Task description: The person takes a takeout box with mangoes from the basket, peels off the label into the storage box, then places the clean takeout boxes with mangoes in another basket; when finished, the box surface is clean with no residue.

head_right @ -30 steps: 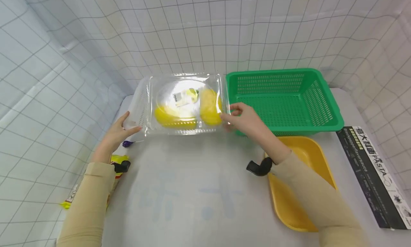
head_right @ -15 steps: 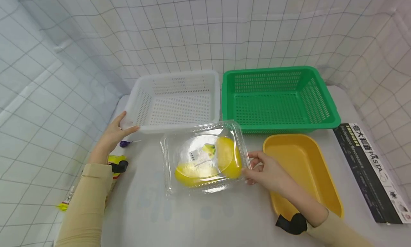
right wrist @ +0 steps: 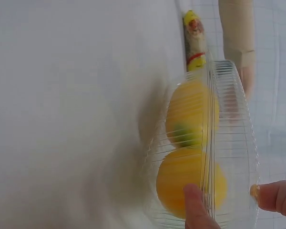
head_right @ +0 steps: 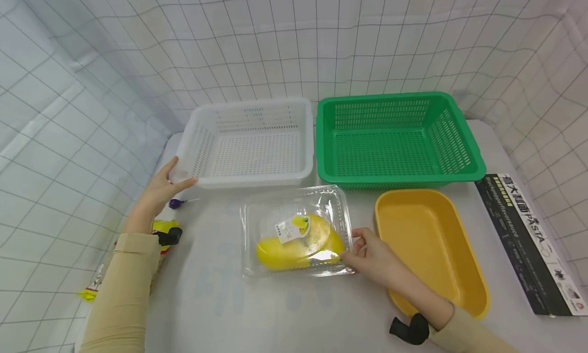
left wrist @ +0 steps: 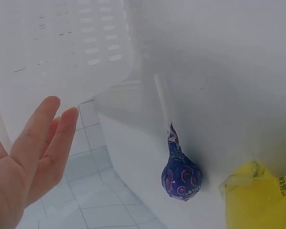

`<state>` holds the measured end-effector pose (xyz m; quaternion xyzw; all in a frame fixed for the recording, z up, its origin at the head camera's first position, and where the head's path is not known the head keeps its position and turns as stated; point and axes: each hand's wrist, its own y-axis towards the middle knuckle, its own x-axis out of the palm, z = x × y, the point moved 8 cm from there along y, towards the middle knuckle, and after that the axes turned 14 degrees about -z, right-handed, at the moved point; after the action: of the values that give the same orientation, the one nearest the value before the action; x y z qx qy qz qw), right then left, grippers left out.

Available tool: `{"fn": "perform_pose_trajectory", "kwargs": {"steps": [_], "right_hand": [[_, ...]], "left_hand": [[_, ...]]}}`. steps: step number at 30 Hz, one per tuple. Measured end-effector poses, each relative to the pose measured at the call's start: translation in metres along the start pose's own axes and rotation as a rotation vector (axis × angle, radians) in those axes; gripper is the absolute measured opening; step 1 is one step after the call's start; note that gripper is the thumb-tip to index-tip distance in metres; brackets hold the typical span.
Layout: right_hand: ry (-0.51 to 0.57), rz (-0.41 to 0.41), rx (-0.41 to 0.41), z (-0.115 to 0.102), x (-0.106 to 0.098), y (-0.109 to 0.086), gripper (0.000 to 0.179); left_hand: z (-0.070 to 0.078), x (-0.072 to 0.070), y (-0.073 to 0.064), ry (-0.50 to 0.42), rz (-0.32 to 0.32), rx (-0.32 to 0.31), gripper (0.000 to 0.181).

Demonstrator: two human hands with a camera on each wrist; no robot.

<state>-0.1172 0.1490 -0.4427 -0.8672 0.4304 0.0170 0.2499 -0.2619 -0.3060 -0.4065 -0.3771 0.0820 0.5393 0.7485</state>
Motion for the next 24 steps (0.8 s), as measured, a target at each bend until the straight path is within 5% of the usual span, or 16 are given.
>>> {"fn": "perform_pose_trajectory", "kwargs": {"steps": [8, 24], "right_hand": [[0.133, -0.048, 0.027, 0.010, 0.009, 0.001, 0.065], [0.074, -0.076, 0.041, 0.009, 0.008, 0.004, 0.076]], "left_hand": [[0.002, 0.000, -0.001, -0.008, -0.003, 0.009, 0.104], [-0.001, 0.005, 0.001, 0.065, 0.023, 0.012, 0.111]]}}
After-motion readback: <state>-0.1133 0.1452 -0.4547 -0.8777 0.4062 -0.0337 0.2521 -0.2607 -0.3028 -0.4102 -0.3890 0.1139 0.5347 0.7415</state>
